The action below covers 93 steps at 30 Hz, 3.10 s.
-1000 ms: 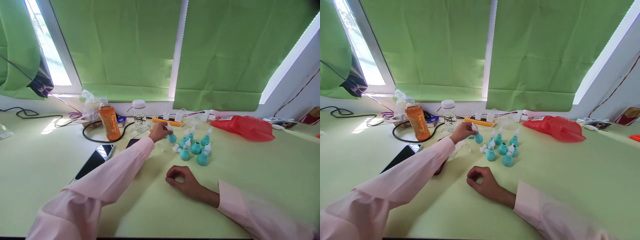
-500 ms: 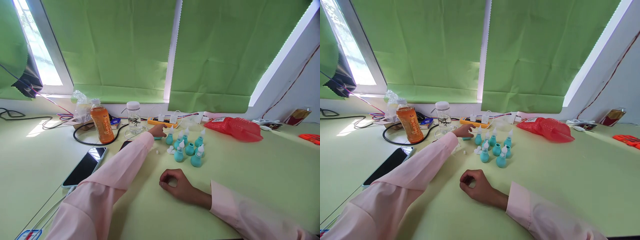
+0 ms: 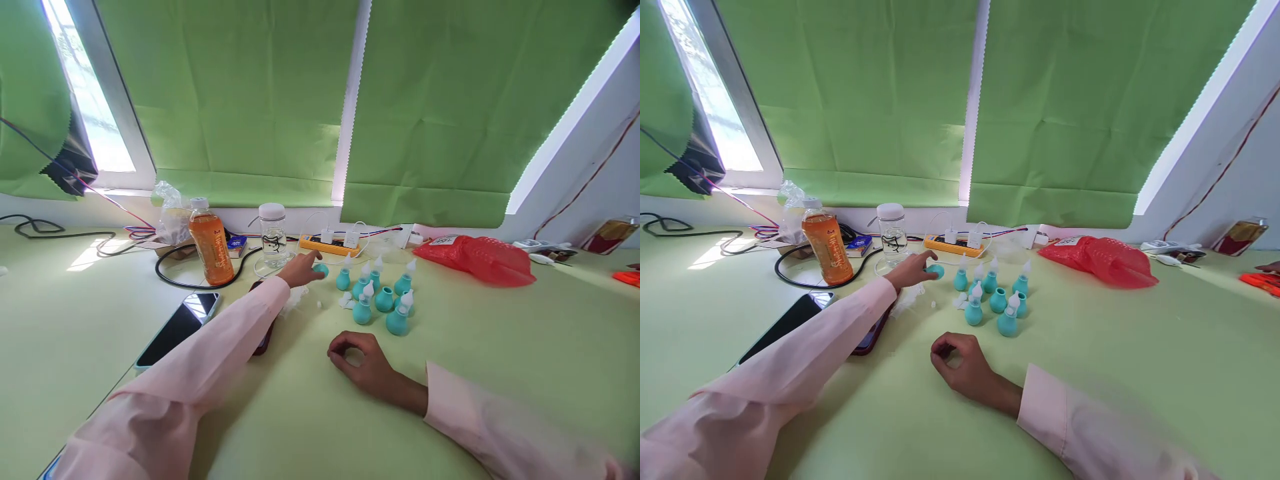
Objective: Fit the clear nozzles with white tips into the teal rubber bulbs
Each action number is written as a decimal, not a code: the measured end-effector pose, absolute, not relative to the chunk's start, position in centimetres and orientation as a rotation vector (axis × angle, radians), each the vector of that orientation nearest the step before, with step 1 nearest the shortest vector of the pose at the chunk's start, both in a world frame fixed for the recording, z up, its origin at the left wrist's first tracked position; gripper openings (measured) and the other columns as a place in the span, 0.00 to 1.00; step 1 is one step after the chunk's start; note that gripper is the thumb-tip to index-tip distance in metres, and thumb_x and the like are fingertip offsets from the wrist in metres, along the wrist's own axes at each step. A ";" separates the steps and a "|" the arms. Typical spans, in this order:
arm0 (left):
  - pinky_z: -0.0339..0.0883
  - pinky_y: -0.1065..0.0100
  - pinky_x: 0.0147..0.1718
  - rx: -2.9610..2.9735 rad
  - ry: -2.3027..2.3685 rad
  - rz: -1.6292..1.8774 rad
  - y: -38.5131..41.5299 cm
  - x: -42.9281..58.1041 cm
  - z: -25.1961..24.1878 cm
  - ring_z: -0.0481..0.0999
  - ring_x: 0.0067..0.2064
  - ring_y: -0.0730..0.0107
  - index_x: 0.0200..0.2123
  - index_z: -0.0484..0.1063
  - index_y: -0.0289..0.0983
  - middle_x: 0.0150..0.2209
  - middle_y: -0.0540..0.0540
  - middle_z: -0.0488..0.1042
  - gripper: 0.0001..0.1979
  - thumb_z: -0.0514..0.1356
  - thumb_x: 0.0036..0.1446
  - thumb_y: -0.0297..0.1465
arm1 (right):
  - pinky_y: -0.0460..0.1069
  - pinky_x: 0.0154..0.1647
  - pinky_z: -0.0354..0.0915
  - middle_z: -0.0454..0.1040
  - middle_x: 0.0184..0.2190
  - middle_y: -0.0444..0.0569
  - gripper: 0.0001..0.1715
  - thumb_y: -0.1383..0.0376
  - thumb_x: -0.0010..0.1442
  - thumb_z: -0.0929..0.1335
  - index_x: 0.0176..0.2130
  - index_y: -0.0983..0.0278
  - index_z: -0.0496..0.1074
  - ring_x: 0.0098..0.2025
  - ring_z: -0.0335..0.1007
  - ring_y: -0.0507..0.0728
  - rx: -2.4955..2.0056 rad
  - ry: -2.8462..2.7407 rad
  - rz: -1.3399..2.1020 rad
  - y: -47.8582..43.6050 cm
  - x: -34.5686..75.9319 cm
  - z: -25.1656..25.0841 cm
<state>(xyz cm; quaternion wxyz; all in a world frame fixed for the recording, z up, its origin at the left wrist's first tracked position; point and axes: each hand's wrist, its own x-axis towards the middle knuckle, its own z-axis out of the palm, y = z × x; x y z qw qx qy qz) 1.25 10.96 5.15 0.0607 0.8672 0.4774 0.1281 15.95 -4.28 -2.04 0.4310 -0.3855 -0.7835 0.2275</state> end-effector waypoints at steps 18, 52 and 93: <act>0.65 0.71 0.31 2.257 0.819 0.304 6.9 -1.8 4.1 0.72 0.33 0.72 0.50 0.58 0.36 0.34 0.45 0.73 0.20 0.50 0.53 0.35 | 0.49 0.33 0.62 0.67 0.33 0.46 0.20 0.66 0.49 0.65 0.44 0.61 0.59 0.31 0.62 0.52 -1.197 -1.953 0.466 -3.0 16.5 -2.1; 0.61 0.62 0.34 3.115 1.065 0.017 8.1 1.3 0.3 0.62 0.40 0.59 0.37 0.64 0.35 0.35 0.38 0.65 0.09 0.46 0.56 0.27 | 0.45 0.19 0.57 0.67 0.31 0.46 0.24 0.62 0.49 0.64 0.46 0.62 0.56 0.19 0.59 0.48 -1.344 -1.922 0.230 -3.0 18.2 -2.3; 0.56 0.72 0.31 1.700 0.631 0.739 -2.4 0.5 -1.0 0.62 0.31 0.74 0.30 0.64 0.33 0.28 0.48 0.65 0.12 0.52 0.52 0.37 | 0.44 0.22 0.57 0.67 0.20 0.39 0.13 0.67 0.52 0.65 0.41 0.63 0.64 0.19 0.61 0.47 -0.790 -2.112 -0.062 -4.7 17.3 -3.0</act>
